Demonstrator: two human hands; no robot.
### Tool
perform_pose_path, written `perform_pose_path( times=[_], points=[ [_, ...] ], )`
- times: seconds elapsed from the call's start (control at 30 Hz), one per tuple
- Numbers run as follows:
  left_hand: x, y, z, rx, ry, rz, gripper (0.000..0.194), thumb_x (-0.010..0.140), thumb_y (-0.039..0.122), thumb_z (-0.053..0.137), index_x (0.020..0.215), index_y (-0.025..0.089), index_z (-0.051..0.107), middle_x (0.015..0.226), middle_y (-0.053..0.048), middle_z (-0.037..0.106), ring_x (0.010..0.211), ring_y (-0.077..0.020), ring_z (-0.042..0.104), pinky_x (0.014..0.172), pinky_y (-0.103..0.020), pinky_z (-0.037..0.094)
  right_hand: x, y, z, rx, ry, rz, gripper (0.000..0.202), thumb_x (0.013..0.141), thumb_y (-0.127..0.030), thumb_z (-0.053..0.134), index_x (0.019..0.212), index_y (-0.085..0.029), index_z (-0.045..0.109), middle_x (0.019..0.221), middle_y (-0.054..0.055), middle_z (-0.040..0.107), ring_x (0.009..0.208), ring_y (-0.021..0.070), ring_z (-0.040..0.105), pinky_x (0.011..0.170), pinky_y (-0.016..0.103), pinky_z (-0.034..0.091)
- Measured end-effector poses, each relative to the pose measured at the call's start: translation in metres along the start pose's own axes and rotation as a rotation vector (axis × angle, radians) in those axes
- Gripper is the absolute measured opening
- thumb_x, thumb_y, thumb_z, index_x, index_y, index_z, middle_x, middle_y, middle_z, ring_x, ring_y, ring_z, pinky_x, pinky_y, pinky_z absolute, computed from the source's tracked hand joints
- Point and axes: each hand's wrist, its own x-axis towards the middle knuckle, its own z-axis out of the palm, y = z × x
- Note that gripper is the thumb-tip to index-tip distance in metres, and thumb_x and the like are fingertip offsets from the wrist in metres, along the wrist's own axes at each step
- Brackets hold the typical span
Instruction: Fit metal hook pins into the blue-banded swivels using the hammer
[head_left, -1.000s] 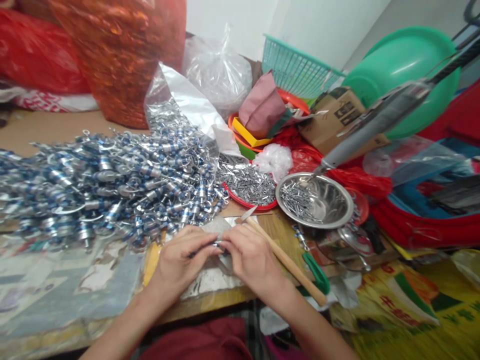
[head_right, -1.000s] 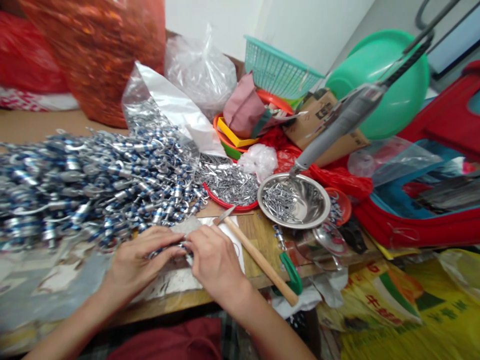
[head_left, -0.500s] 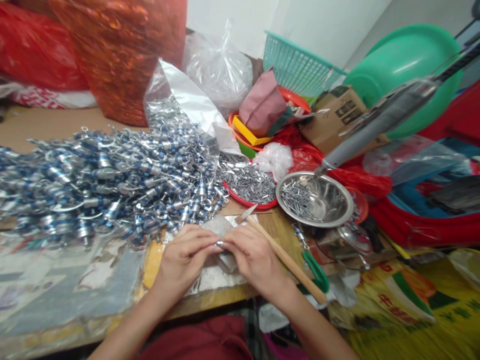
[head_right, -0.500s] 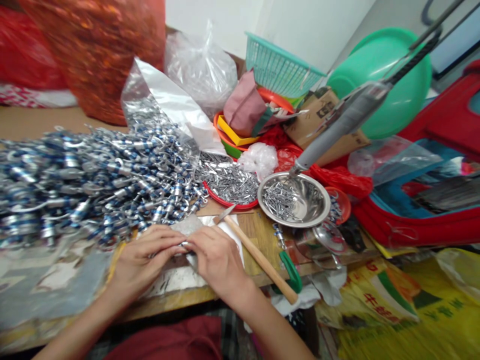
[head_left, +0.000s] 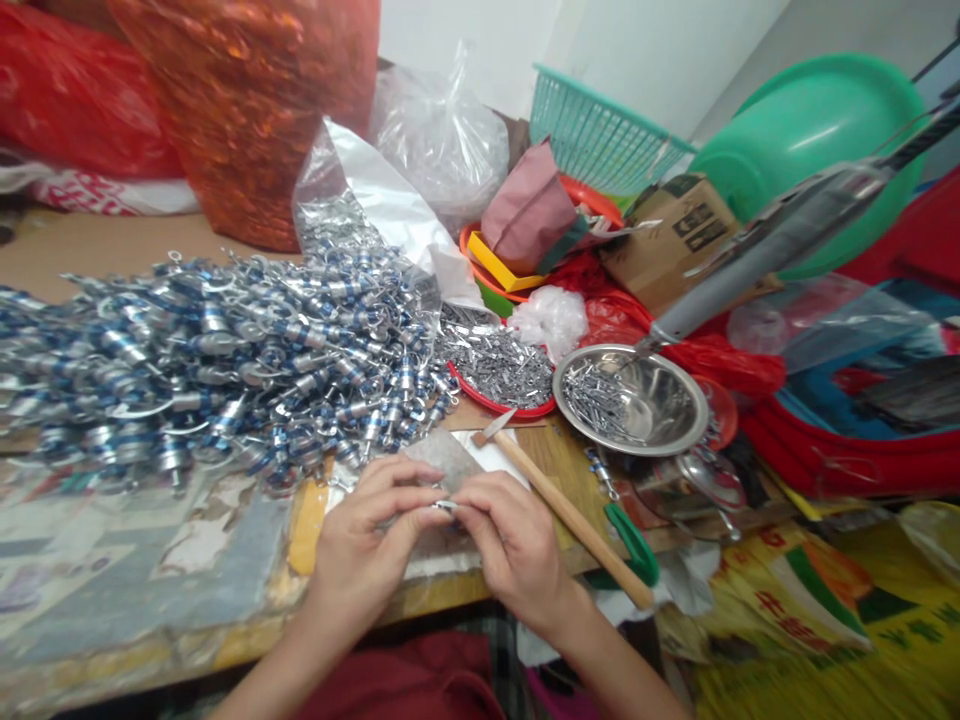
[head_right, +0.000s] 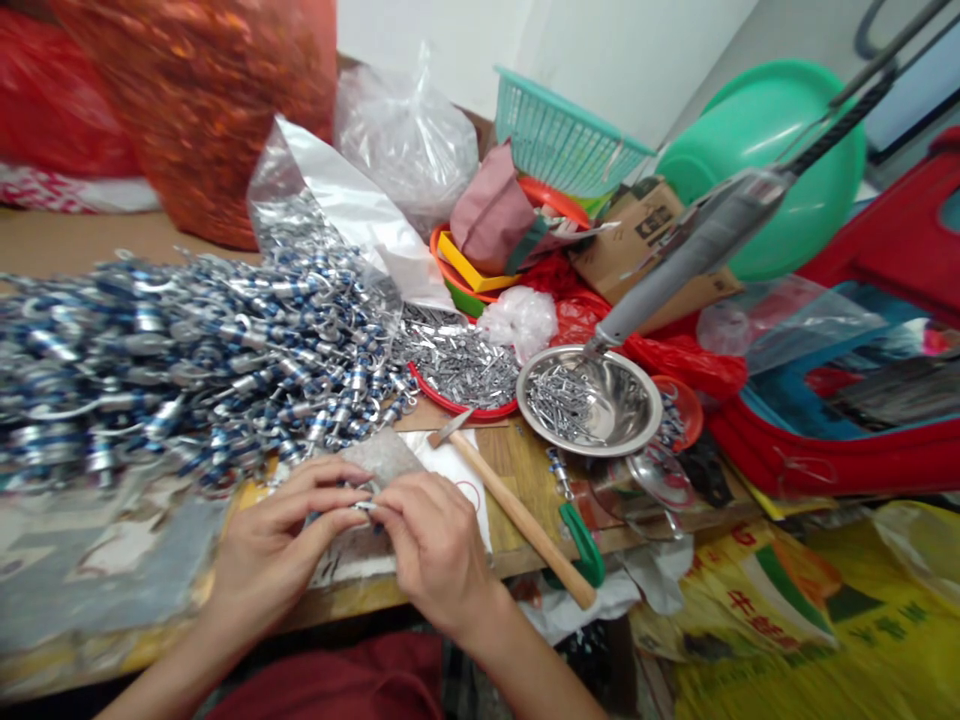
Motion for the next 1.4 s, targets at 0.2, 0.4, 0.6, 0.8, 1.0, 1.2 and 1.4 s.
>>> perform_pose_path(
  times=[0.2, 0.4, 0.6, 0.8, 1.0, 1.2, 1.4],
  points=[
    [-0.005, 0.007, -0.003, 0.009, -0.024, 0.009, 0.015, 0.072, 0.016, 0.058, 0.066, 0.024, 0.07, 0.087, -0.004, 0.068, 0.09, -0.0194, 0.058, 0.086, -0.035, 0.042, -0.006, -0.003, -0.001, 0.004, 0.037, -0.04, 0.011, 0.084, -0.011, 0.045, 0.085, -0.016, 0.055, 0.078, 0.005, 0.059, 0.076, 0.0148, 0.055, 0.068, 0.028, 0.046],
    [-0.004, 0.019, -0.007, -0.157, -0.046, -0.352, 0.011, 0.071, 0.027, 0.061, 0.066, 0.019, 0.068, 0.093, -0.006, 0.069, 0.091, -0.0195, 0.061, 0.086, -0.031, 0.044, -0.015, 0.001, -0.005, -0.145, 0.082, -0.291, 0.028, 0.077, -0.01, 0.056, 0.105, -0.016, 0.054, 0.096, 0.009, 0.062, 0.089, 0.0167, 0.058, 0.075, 0.028, 0.049],
    [0.003, 0.027, -0.018, -0.076, -0.198, -0.44, 0.012, 0.069, 0.029, 0.061, 0.07, 0.02, 0.069, 0.084, -0.004, 0.072, 0.081, -0.02, 0.064, 0.079, -0.03, 0.047, -0.009, 0.003, -0.015, -0.274, 0.042, -0.498, 0.021, 0.082, -0.008, 0.047, 0.096, -0.012, 0.063, 0.098, 0.013, 0.065, 0.091, 0.0191, 0.059, 0.073, 0.031, 0.051],
    [0.009, 0.026, -0.024, -0.083, -0.302, -0.4, 0.012, 0.068, 0.028, 0.062, 0.064, 0.02, 0.07, 0.073, -0.003, 0.072, 0.073, -0.0202, 0.064, 0.071, -0.029, 0.048, -0.01, 0.005, -0.009, -0.1, 0.061, -0.313, 0.029, 0.078, -0.004, 0.049, 0.096, -0.02, 0.066, 0.097, 0.009, 0.066, 0.084, 0.0162, 0.063, 0.069, 0.028, 0.052],
    [-0.003, 0.018, -0.009, -0.349, -0.104, -0.643, 0.027, 0.064, 0.031, 0.067, 0.088, 0.017, 0.067, 0.079, -0.004, 0.071, 0.075, -0.0179, 0.063, 0.066, -0.026, 0.05, -0.01, -0.007, 0.001, 0.17, 0.101, -0.011, 0.022, 0.074, -0.011, 0.06, 0.094, -0.019, 0.068, 0.083, 0.007, 0.068, 0.073, 0.0149, 0.064, 0.065, 0.025, 0.053],
    [-0.009, 0.012, -0.002, -0.548, -0.076, -0.646, 0.053, 0.065, 0.024, 0.068, 0.113, 0.021, 0.045, 0.078, 0.001, 0.064, 0.079, -0.0135, 0.062, 0.072, -0.023, 0.05, 0.015, 0.011, -0.02, 0.127, -0.087, 0.158, 0.011, 0.075, -0.02, 0.062, 0.081, -0.02, 0.071, 0.076, 0.003, 0.069, 0.07, 0.0135, 0.064, 0.066, 0.024, 0.052],
    [-0.001, 0.011, -0.004, -0.571, -0.183, -0.662, 0.051, 0.067, 0.023, 0.065, 0.109, 0.021, 0.036, 0.069, 0.004, 0.058, 0.07, -0.0141, 0.062, 0.066, -0.026, 0.051, 0.075, 0.113, -0.041, -0.508, -0.016, 0.3, 0.026, 0.074, -0.008, 0.055, 0.095, -0.017, 0.068, 0.1, 0.008, 0.066, 0.094, 0.0188, 0.059, 0.086, 0.03, 0.043]
  ],
)
